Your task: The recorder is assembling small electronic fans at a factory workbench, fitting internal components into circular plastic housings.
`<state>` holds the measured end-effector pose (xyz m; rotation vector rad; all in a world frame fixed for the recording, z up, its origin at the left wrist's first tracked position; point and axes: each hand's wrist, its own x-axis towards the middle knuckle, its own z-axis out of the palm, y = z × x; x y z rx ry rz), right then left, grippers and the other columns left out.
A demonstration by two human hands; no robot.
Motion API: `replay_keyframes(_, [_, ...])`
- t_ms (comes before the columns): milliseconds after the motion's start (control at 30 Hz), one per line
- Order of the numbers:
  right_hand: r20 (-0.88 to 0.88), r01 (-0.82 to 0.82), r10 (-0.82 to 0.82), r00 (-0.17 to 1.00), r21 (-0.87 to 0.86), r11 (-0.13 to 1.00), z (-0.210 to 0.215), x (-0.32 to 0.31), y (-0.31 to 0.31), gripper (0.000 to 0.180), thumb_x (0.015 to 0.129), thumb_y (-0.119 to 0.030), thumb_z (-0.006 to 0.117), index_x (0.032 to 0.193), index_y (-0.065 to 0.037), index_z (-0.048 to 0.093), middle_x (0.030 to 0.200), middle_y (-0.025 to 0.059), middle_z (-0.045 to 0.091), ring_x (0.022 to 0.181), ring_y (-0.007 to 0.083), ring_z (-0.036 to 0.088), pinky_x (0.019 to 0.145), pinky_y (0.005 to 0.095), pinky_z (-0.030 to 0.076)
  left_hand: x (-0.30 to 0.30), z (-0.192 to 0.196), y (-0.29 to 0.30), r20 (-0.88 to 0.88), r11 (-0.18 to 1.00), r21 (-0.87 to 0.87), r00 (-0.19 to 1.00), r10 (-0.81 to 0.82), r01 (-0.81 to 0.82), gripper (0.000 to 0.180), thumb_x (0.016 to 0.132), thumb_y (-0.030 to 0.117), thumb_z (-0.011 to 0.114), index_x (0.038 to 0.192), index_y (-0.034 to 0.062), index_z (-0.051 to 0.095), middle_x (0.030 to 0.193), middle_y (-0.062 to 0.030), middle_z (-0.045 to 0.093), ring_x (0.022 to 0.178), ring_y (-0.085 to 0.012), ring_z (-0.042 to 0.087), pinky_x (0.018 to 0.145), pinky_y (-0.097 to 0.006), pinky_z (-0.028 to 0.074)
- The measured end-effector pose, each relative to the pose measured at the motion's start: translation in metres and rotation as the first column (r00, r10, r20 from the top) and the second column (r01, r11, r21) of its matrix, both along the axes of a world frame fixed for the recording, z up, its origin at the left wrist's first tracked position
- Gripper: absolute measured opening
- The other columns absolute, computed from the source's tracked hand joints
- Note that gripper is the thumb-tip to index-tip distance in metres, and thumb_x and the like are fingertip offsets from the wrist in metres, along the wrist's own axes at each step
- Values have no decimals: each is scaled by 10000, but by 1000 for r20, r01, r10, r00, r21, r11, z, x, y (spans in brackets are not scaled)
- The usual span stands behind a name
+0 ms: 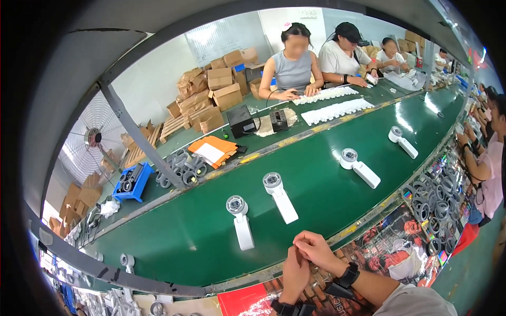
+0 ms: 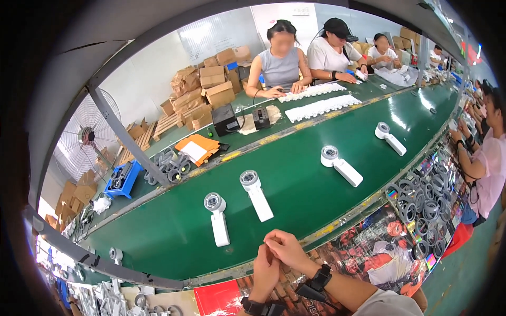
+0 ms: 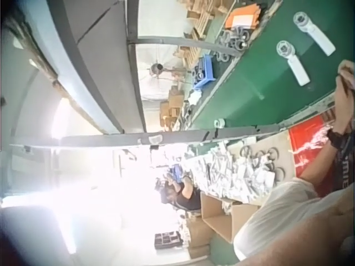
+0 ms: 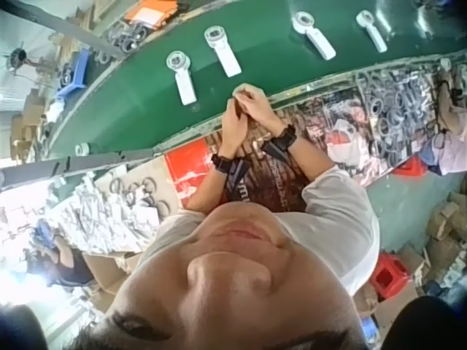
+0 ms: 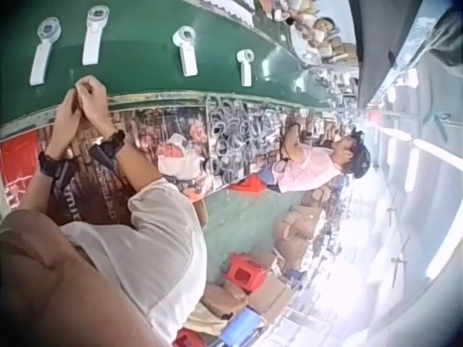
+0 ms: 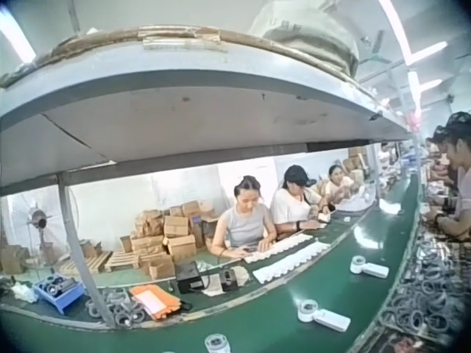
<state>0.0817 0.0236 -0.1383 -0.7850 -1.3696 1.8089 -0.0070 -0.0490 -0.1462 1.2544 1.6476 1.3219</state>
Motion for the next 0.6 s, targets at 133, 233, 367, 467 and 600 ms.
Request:
replay_keyframes(133, [-30,35,-36,999,-35,999,1,3,-1,86,914,-71,496,911,-5,551,598,-27,467,494,29,406,428,201,292,1,3,0,-63,999,-41,998,-28,25,290,827,-45,475,1115,-15,454,897,-111,615,831,-170,615,717,-282,476])
replay_keyframes(233, [-44,42,-42,998,0,999,-1,1,0,82,913,-68,497,916,-7,551,600,-25,465,496,31,404,428,201,292,-2,5,-1,-97,999,-44,995,-31,27,287,827,-34,489,1112,-10,459,885,-104,620,819,-166,616,710,-282,477])
replay_keyframes(367, [-71,42,-46,996,-49,998,-2,-3,-4,82,912,-66,498,923,-5,551,604,-20,466,499,36,404,429,201,291,-5,-4,-2,-53,999,38,999,-10,12,280,804,-16,515,1080,-1,470,842,-157,614,790,-266,616,679,-345,472])
replay_keyframes(467, [-91,37,-44,995,-75,996,-2,-3,-5,80,910,-66,501,926,-4,550,608,-17,469,503,38,408,431,199,293,-7,-9,1,-38,996,92,999,-4,7,265,783,-7,517,1045,10,478,758,-197,596,709,-351,612,621,-390,463])
replay_keyframes(600, [-84,37,-44,995,-81,996,3,-2,-6,82,914,-68,497,928,-3,546,604,-17,476,498,41,410,431,199,298,-5,-6,-1,-24,998,58,1000,6,-5,269,778,-22,519,1043,7,485,717,-172,586,631,-294,598,578,-367,455])
